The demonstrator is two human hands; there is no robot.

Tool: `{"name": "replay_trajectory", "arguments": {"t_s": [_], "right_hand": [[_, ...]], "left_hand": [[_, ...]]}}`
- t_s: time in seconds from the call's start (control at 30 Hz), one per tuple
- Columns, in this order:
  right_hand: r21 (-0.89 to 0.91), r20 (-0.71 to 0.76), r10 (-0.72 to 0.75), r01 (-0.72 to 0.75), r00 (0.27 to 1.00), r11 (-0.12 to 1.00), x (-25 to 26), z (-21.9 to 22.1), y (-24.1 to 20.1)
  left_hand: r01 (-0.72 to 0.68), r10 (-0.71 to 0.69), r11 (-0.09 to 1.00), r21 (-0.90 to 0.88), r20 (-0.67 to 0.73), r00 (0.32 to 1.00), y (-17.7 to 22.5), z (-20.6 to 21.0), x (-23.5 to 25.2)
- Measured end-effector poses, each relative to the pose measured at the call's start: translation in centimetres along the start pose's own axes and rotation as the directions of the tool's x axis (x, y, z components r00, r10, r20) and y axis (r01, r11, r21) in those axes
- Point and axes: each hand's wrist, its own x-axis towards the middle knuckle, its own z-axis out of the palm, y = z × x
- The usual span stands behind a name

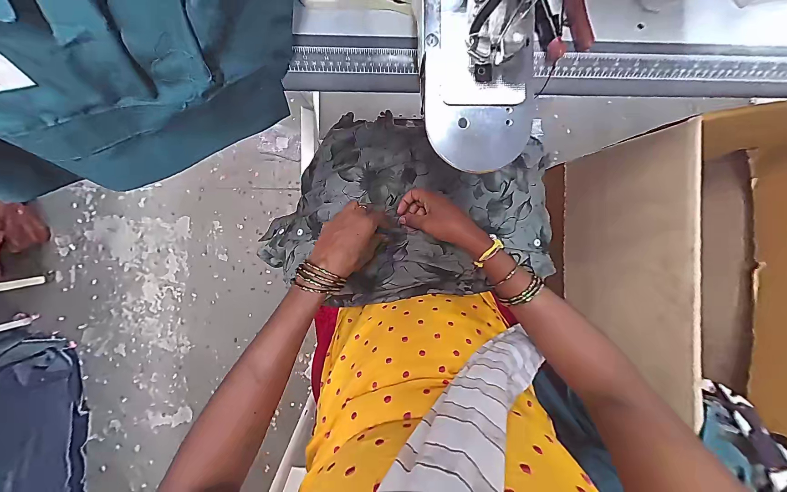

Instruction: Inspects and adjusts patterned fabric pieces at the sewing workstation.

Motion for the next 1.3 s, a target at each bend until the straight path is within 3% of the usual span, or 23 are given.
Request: {"name": "replay_trajectory", "arguments": {"t_s": [0.17,0.3,0.43,0.53,0.63,0.77,0.83,1.0,1.1,1.17,1.27,1.3], "right_hand": [[0.032,0.002,-0.039,0.039,0.999,0.999,-0.6,-0.3,-0.1],[-0.016,-0.046,0.091,-0.092,0.995,0.996,-5.0,-3.5,-5.7],[-0.071,-0.177,-0.128,0.117,0.976,0.991,-3.2,-6.0,-0.3],[-0.082,-0.228,-0.093,0.076,0.969,0.994,-5.3,-6.4,0.5],[-0.089,-0.226,-0.067,0.048,0.972,0.995,-5.7,-5.1,-0.3],[-0.162,-0.179,-0.285,0.258,0.941,0.952,-4.9,-0.1,-2.7],[-0.168,-0.072,-0.267,0.252,0.961,0.953,-3.7,1.8,-3.6],[-0.240,0.085,-0.226,0.240,0.971,0.941,-2.4,1.0,-4.4],[-0.286,0.062,-0.223,0.231,0.973,0.930,-5.0,-1.0,-6.2],[-0.281,-0.004,-0.289,0.276,0.957,0.919,-7.5,-2.5,-7.6],[-0.325,-0.157,-0.553,0.486,0.818,0.811,-10.6,-5.9,-8.3],[-0.358,-0.215,-0.586,0.496,0.781,0.791,-11.4,-7.9,-8.6]], "left_hand": [[0.014,-0.010,0.997,-0.075,0.052,0.999,-0.3,-0.8,0.0],[0.038,-0.034,0.997,-0.072,0.056,0.998,-0.1,-0.9,0.1],[0.054,-0.050,0.997,-0.055,0.076,0.996,-0.2,-1.0,0.2],[0.014,-0.011,0.998,-0.065,0.057,0.998,-0.6,-0.7,0.4],[0.006,0.000,0.996,-0.090,0.058,0.998,-0.8,-0.7,0.5],[0.091,-0.080,0.992,-0.092,0.118,0.990,0.0,-1.7,0.4],[0.105,-0.092,0.990,-0.091,0.133,0.987,0.5,-2.2,0.0],[0.072,-0.065,0.989,-0.126,0.060,0.996,0.9,-3.6,-2.4],[-0.048,0.036,0.994,-0.100,-0.122,0.992,2.2,-5.0,-3.7],[-0.170,0.139,0.981,-0.099,-0.262,0.955,3.5,-5.9,-4.3],[-0.325,0.266,0.938,-0.118,-0.353,0.897,6.3,-7.4,-4.6],[-0.365,0.300,0.923,-0.121,-0.366,0.881,7.1,-7.4,-4.6]]}}
